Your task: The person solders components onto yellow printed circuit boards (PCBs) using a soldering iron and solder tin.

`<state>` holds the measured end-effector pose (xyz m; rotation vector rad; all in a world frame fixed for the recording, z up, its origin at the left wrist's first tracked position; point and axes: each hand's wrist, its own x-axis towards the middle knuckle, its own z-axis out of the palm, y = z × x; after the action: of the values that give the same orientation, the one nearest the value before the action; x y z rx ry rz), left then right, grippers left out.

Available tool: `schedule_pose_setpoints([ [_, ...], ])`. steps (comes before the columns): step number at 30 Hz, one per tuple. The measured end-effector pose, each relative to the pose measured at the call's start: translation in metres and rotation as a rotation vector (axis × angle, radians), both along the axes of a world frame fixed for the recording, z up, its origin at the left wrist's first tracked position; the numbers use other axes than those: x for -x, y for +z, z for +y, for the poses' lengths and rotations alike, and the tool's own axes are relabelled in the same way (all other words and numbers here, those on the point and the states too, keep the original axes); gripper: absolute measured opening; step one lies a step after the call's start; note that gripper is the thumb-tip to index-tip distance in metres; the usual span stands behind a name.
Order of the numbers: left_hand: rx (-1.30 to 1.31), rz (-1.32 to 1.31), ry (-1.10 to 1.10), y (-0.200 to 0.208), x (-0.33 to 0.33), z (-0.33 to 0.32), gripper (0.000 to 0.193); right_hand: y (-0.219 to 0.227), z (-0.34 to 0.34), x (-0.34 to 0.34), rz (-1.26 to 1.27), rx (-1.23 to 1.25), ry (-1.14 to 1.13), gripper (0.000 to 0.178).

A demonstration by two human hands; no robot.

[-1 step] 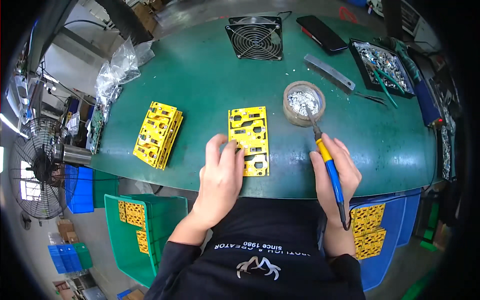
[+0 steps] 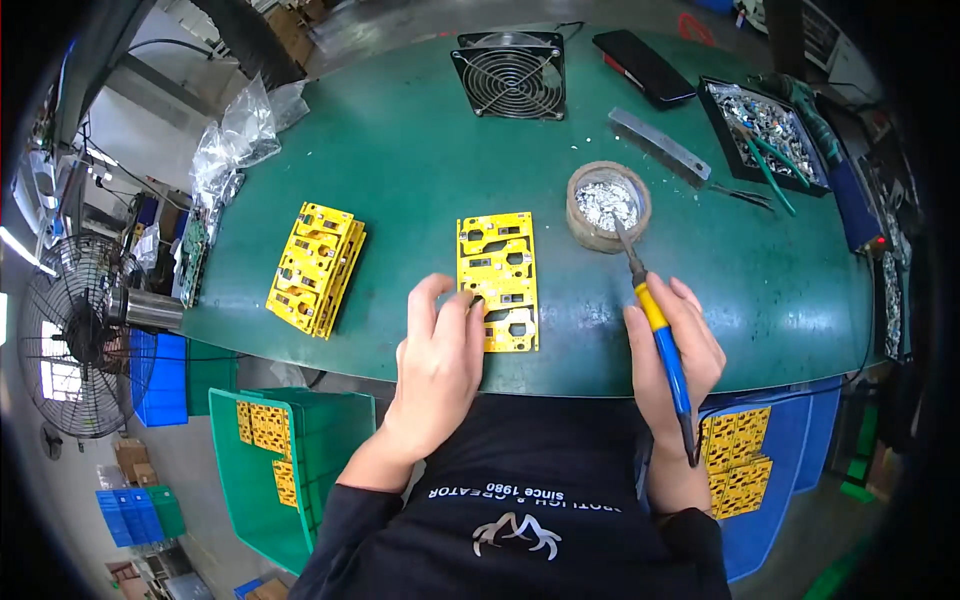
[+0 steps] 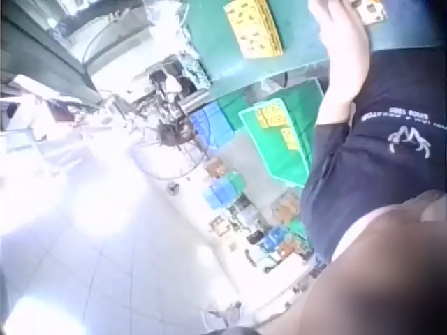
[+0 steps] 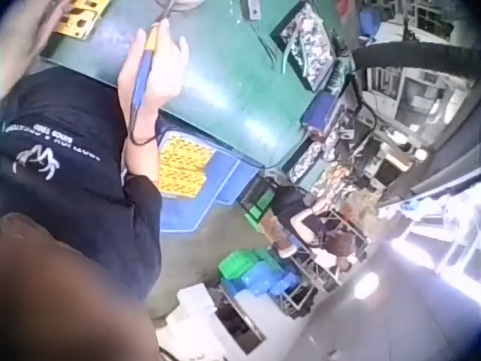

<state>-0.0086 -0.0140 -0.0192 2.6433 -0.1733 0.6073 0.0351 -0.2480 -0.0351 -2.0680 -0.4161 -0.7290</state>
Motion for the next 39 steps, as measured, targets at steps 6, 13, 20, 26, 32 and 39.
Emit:
schedule_pose_setpoints([
  [6, -0.002, -0.067, -0.054, -0.004, 0.031, 0.001, 0.019, -0.003, 0.001, 0.026, 0.0, -0.163, 0.238, 0.021],
  [13, -0.03, -0.043, -0.088, -0.012, 0.041, -0.009, 0.025, 0.003, 0.014, 0.042, 0.123, -0.198, 0.412, 0.016],
  [20, -0.051, -0.129, -0.084, -0.022, 0.038, -0.012, 0.027, 0.004, 0.016, 0.043, 0.146, -0.16, 0.45, 0.017],
  [26, -0.053, -0.12, -0.113, -0.02, 0.038, -0.013, 0.027, 0.003, 0.018, 0.042, 0.181, -0.157, 0.452, 0.016],
  [32, -0.029, -0.08, -0.136, -0.02, 0.039, -0.011, 0.027, -0.001, 0.023, 0.039, 0.093, -0.18, 0.435, 0.02],
  [39, -0.089, -0.005, -0.106, -0.016, 0.038, -0.006, 0.039, -0.002, 0.023, 0.039, 0.078, -0.177, 0.437, 0.021],
])
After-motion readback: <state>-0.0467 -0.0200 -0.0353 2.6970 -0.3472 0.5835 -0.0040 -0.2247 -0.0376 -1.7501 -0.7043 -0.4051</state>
